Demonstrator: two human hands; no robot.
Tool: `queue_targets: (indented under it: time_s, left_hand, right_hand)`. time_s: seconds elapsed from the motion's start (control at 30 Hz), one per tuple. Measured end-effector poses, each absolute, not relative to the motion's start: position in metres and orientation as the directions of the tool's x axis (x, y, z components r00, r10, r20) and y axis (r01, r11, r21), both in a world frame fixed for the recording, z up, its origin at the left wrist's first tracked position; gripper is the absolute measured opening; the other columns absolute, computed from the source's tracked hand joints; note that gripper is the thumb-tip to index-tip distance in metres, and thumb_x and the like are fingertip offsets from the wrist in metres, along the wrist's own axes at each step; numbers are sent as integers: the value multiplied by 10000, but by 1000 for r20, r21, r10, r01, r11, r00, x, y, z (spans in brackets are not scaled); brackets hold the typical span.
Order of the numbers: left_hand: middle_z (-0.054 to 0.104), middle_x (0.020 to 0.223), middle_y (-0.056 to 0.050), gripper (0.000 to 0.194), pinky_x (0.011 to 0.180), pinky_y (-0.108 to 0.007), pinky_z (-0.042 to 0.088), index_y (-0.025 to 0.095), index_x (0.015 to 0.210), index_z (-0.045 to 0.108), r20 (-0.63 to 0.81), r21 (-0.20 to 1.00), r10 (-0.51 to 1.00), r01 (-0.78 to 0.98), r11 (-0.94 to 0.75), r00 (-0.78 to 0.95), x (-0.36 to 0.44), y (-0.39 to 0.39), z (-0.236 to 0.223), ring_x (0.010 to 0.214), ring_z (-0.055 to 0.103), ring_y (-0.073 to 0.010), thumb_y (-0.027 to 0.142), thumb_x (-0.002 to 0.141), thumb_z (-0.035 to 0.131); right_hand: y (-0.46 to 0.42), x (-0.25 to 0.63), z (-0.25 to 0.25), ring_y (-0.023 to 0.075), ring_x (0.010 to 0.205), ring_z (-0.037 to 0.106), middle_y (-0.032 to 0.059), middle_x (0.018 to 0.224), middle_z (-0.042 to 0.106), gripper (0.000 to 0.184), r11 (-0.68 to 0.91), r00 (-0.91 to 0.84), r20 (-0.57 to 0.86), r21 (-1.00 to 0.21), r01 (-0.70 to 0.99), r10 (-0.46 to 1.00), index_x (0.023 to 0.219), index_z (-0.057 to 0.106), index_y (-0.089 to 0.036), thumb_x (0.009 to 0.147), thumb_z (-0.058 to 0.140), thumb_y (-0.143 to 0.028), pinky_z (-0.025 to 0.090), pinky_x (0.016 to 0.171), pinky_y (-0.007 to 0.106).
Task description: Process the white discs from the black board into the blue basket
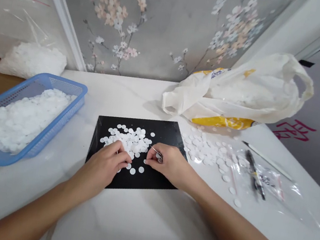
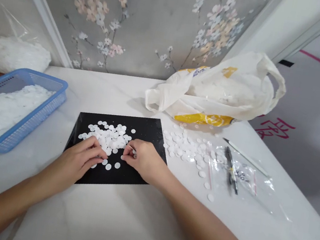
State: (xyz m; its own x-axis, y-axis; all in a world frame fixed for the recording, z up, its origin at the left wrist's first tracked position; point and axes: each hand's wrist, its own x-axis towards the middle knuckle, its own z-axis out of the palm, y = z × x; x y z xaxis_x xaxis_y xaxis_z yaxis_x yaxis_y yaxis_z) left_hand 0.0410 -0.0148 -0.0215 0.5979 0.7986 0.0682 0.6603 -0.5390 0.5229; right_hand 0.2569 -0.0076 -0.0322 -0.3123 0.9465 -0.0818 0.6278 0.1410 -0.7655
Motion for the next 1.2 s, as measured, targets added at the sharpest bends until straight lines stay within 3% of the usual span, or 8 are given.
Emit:
queue_targets:
  time_s: [0.27,0.53,0.7,0.8,0.9,0.97,1.07,1.2]
  left_hand:
    - [514,869,-3,89,702,-291,438,208,825,578,62,513,814,681,-522,578,42,-17,-24,774,532,-153,170,874,514]
    - [515,849,10,117,649,-262,404,211,775,517,59,594,807,630,-501,587,40,-17,-19,721,504,-127,111,823,481]
    - [640,825,8,101,569,-245,379,218,758,437,-117,928,925,371,-27,361,36,-11,-11,649,513,-112,184,786,528]
    - [623,748,18,111,462,-229,284,216,813,471,-261,964,929,117,237,263,32,-4,-7,511,424,-83,178,724,525]
    - [523,658,15,67,432,-238,229,193,740,501,-313,946,916,-1,324,252,29,-1,-4,482,363,-84,194,690,456]
    - [449,591,23,115,452,-244,249,189,712,524,-307,952,911,83,296,275,30,-3,-3,506,372,-102,261,753,444]
    - [446,597,36,192,511,-244,290,201,771,573,-239,912,919,398,101,313,34,-11,-5,562,400,-115,361,828,483]
    - [435,600,60,176,504,-235,267,226,814,559,-248,746,885,660,-86,395,34,-17,-5,538,374,-109,361,866,461]
  right_hand:
    - [-12,270,-21,109,611,515,-9,743,606,99,188,-512,-163,-803,565,843,677,596,-186,748,618,-121,382,571,217]
    - [-8,269,-27,125,681,534,-11,776,596,35,147,-376,-117,-784,603,919,804,633,-206,790,627,-174,393,642,233]
    - [-10,260,-27,99,617,467,-14,743,519,133,195,-444,-127,-769,609,887,672,551,-178,754,653,-159,362,583,215]
    - [-12,263,-23,90,557,421,-40,668,503,81,130,-417,-159,-801,585,895,736,522,-191,771,564,-130,336,530,206]
    - [-11,265,-21,91,543,443,-52,637,498,165,82,-448,-206,-836,542,870,863,562,-203,773,471,-99,339,520,202]
    - [-8,263,-19,92,553,484,-47,642,501,190,50,-466,-239,-848,527,852,876,593,-202,780,455,-113,357,534,206]
    - [-2,257,-18,87,529,463,-58,608,463,49,-20,-452,-287,-861,509,844,793,580,-189,772,540,-207,332,507,208]
    - [3,254,-16,75,501,347,-83,543,376,231,-43,-369,-229,-892,450,901,648,418,-193,735,615,-277,256,477,213]
